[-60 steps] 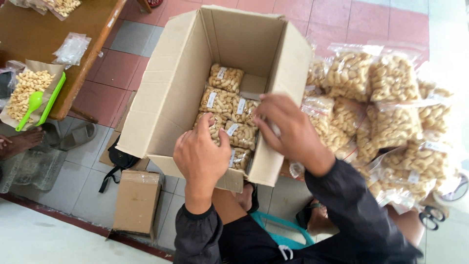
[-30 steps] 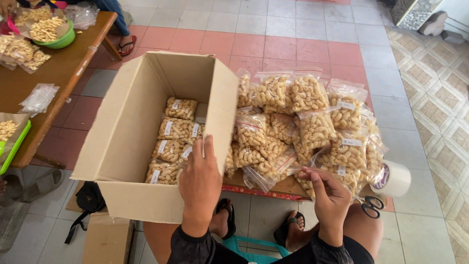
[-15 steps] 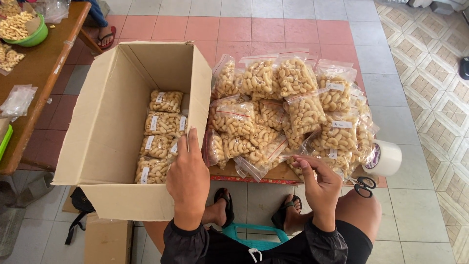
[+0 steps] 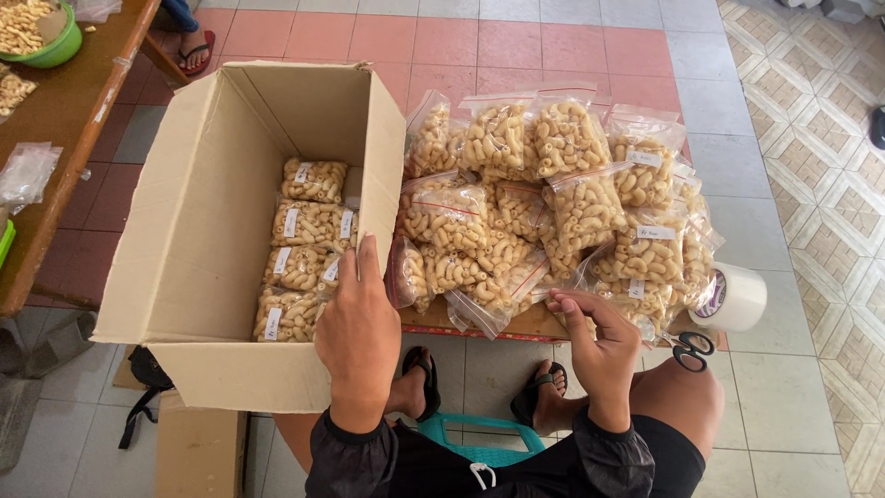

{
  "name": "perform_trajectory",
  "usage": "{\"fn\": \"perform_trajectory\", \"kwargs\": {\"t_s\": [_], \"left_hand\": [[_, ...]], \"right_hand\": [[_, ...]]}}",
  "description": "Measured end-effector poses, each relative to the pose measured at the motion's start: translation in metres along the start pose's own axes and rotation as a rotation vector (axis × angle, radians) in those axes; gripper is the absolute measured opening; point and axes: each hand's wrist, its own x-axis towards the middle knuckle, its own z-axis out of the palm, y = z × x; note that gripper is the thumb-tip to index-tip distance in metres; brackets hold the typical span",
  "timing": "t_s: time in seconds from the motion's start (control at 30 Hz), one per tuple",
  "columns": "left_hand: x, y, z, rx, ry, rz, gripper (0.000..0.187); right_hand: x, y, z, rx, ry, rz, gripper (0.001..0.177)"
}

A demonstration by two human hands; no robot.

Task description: The person packs pre-sealed plastic bags of cashew nuts into a cardboard box. They pick up each bag, briefly inspect it, and place it into the box, arranging them in rows.

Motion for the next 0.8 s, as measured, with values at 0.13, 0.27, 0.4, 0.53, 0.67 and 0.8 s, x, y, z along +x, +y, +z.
{"fn": "perform_trajectory", "kwargs": {"t_s": [0.13,0.27,0.4,0.53,0.67,0.8], "left_hand": [[-0.001,-0.001,0.001,0.004,0.026,-0.005,0.058],[-0.001,-0.001,0.000,-0.004,0.036,-0.008,0.059],[-0.001,-0.001,0.001,0.017,0.057,0.004,0.059],[-0.001,-0.001,0.003,0.018,0.064,0.007,0.058],[0.000,-0.003,0.005,0.033,0.075,0.025,0.058],[0.001,-0.002,0.003,0.032,0.059,0.028,0.061]], "right_hand": [[0.001,-0.002,0.005,0.022,-0.019,-0.022,0.020],[0.002,-0.002,0.009,-0.005,-0.031,-0.036,0.018],[0.001,0.001,0.012,-0.010,-0.041,-0.038,0.017],[0.002,-0.002,0.016,0.000,-0.061,-0.052,0.019],[0.004,-0.002,0.022,-0.048,-0.061,-0.069,0.013],[0.015,-0.005,0.030,-0.168,-0.112,-0.123,0.011]]}}
